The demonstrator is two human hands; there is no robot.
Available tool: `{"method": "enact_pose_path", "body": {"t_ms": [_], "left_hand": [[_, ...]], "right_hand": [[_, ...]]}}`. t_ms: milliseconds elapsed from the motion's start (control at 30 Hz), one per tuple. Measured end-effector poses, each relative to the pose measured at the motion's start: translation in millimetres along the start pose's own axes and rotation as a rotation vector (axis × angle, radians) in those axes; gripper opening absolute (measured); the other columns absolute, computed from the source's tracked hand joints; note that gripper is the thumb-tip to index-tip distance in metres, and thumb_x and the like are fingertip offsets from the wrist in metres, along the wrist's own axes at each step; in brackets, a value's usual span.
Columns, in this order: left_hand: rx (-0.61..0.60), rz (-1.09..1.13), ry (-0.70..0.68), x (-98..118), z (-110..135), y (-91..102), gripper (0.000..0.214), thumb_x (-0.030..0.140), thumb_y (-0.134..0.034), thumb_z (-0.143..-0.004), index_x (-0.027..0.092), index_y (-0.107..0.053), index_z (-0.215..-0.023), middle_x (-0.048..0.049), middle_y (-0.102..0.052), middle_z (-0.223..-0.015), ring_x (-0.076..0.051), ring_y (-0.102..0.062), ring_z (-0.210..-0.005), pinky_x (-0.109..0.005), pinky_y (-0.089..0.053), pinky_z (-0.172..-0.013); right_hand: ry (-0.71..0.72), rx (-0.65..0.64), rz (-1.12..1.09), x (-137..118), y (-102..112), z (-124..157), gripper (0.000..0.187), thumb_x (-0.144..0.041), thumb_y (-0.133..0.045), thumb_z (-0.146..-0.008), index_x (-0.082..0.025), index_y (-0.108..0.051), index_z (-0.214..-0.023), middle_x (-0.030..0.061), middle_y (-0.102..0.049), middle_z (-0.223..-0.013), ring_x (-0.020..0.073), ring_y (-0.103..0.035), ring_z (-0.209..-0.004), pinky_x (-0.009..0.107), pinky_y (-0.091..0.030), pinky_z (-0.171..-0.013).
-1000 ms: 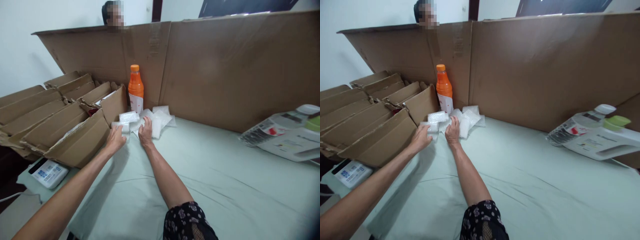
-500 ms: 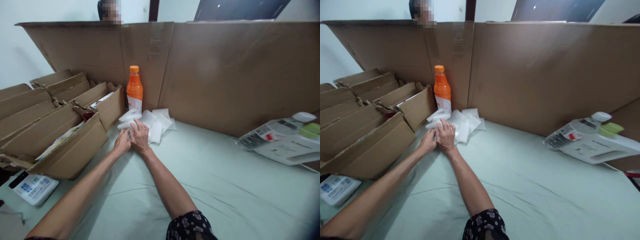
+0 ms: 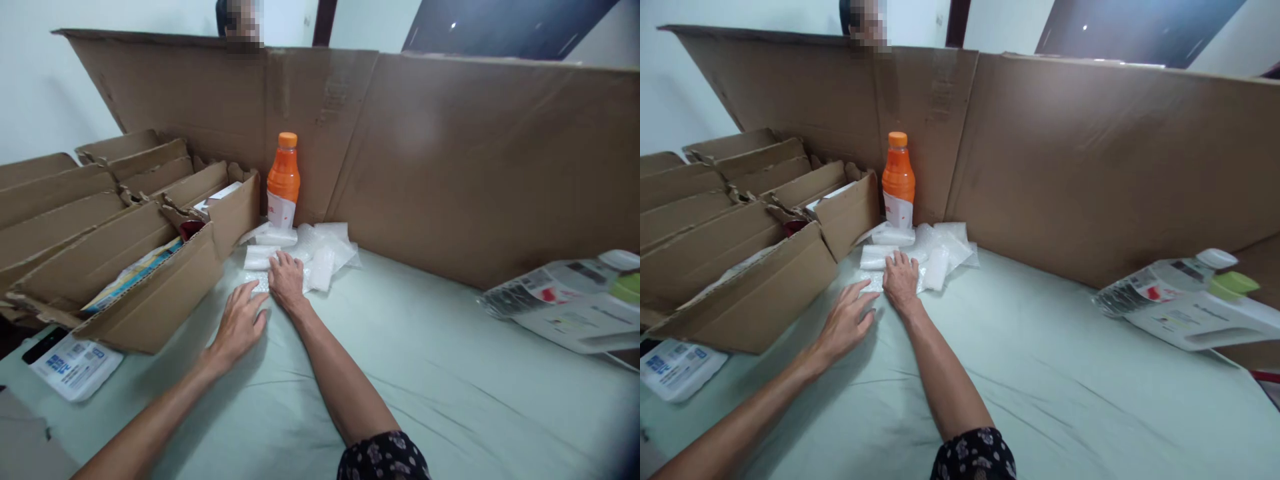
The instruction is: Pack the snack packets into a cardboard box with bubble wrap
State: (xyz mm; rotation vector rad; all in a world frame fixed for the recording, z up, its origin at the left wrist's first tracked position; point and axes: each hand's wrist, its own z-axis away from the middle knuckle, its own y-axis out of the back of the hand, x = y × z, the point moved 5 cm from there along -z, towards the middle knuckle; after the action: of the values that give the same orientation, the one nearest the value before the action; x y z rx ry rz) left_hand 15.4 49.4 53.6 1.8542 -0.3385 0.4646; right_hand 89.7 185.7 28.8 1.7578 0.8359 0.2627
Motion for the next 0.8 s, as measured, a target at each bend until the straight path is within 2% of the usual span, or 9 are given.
{"method": "enact_pose_path", "body": {"t_ms": [33,100,200,300,367,433,533,667,800], "left_hand": [[0.053,-0.004,-0.027,6.9,10.8,16.5,0.037,0.021,-0.054,-0.085,0.034,-0.070,-0.116,-0.0069,-0.059,-0.144,-0.030,-0.052,-0.139,-0.053,-0.045,-0.118],[0.261,-0.044,-0.093,17.7,32.7,61.4,0.043,0.025,-0.056,-0.088,0.044,-0.064,-0.126,-0.0032,-0.055,-0.149,-0.029,-0.045,-0.146,-0.055,-0.041,-0.121],[0.528,-0.197,-0.091,15.8,55.0,130.1,0.064,0.023,-0.060,-0.087,0.049,-0.047,-0.145,-0.0018,-0.047,-0.156,-0.031,-0.036,-0.152,-0.062,-0.030,-0.126],[0.548,-0.359,0.022,-6.5,53.8,170.8,0.060,0.024,-0.056,-0.090,0.037,-0.045,-0.148,-0.0090,-0.060,-0.143,-0.034,-0.048,-0.143,-0.064,-0.025,-0.126],[0.483,-0.404,0.080,-23.5,47.2,180.6,0.048,0.022,-0.050,-0.091,0.029,-0.055,-0.138,-0.0097,-0.071,-0.120,-0.033,-0.064,-0.123,-0.060,-0.033,-0.121],[0.463,-0.399,0.093,-33.4,45.0,183.6,0.037,0.018,-0.046,-0.090,0.027,-0.063,-0.122,-0.0079,-0.074,-0.104,-0.031,-0.070,-0.104,-0.053,-0.047,-0.108],[0.513,-0.332,-0.022,-25.7,56.1,183.8,0.028,0.015,-0.045,-0.092,0.024,-0.066,-0.108,-0.0071,-0.075,-0.098,-0.028,-0.071,-0.095,-0.043,-0.053,-0.088],[0.517,-0.200,-0.302,11.8,96.9,185.0,0.025,0.007,-0.050,-0.093,0.019,-0.064,-0.109,-0.0060,-0.074,-0.097,-0.023,-0.069,-0.093,-0.038,-0.052,-0.092],[0.352,-0.001,-0.488,33.5,158.5,186.0,0.041,0.000,-0.056,-0.085,0.023,-0.063,-0.118,-0.0017,-0.075,-0.102,-0.020,-0.067,-0.104,-0.039,-0.049,-0.106]], "right_hand": [[-0.005,-0.014,0.002,0.2,-0.7,0.1,0.036,-0.022,-0.053,-0.098,-0.019,-0.063,-0.132,0.0166,-0.057,-0.150,0.0321,-0.050,-0.134,0.053,-0.034,-0.111],[-0.012,-0.010,-0.002,0.7,0.8,-0.3,0.040,-0.024,-0.055,-0.098,-0.019,-0.061,-0.137,0.0174,-0.054,-0.153,0.0316,-0.050,-0.135,0.051,-0.036,-0.110],[-0.018,0.052,-0.013,-0.2,9.7,-1.3,0.046,-0.024,-0.055,-0.097,-0.017,-0.057,-0.142,0.0198,-0.045,-0.159,0.0314,-0.047,-0.140,0.049,-0.036,-0.111],[-0.009,0.138,-0.045,-7.4,22.7,-0.8,0.041,-0.022,-0.053,-0.097,-0.017,-0.061,-0.137,0.0196,-0.044,-0.160,0.0315,-0.044,-0.143,0.049,-0.035,-0.112],[-0.003,0.187,-0.086,-15.6,31.5,1.9,0.037,-0.020,-0.053,-0.096,-0.017,-0.065,-0.131,0.0189,-0.047,-0.158,0.0313,-0.045,-0.142,0.049,-0.036,-0.111],[0.005,0.222,-0.139,-25.2,40.4,7.8,0.034,-0.019,-0.054,-0.094,-0.019,-0.067,-0.126,0.0177,-0.049,-0.156,0.0308,-0.049,-0.139,0.049,-0.038,-0.111],[0.055,0.242,-0.243,-37.0,56.3,23.9,0.033,-0.017,-0.056,-0.091,-0.020,-0.069,-0.121,0.0160,-0.050,-0.155,0.0303,-0.052,-0.135,0.049,-0.042,-0.109],[0.064,0.258,-0.439,-28.9,87.2,62.9,0.028,-0.023,-0.056,-0.093,-0.020,-0.072,-0.115,0.0156,-0.054,-0.151,0.0285,-0.059,-0.130,0.048,-0.046,-0.107],[-0.105,0.260,-0.590,7.4,116.3,123.1,0.026,-0.032,-0.057,-0.094,-0.020,-0.074,-0.109,0.0155,-0.061,-0.144,0.0272,-0.063,-0.126,0.044,-0.052,-0.103]]}}
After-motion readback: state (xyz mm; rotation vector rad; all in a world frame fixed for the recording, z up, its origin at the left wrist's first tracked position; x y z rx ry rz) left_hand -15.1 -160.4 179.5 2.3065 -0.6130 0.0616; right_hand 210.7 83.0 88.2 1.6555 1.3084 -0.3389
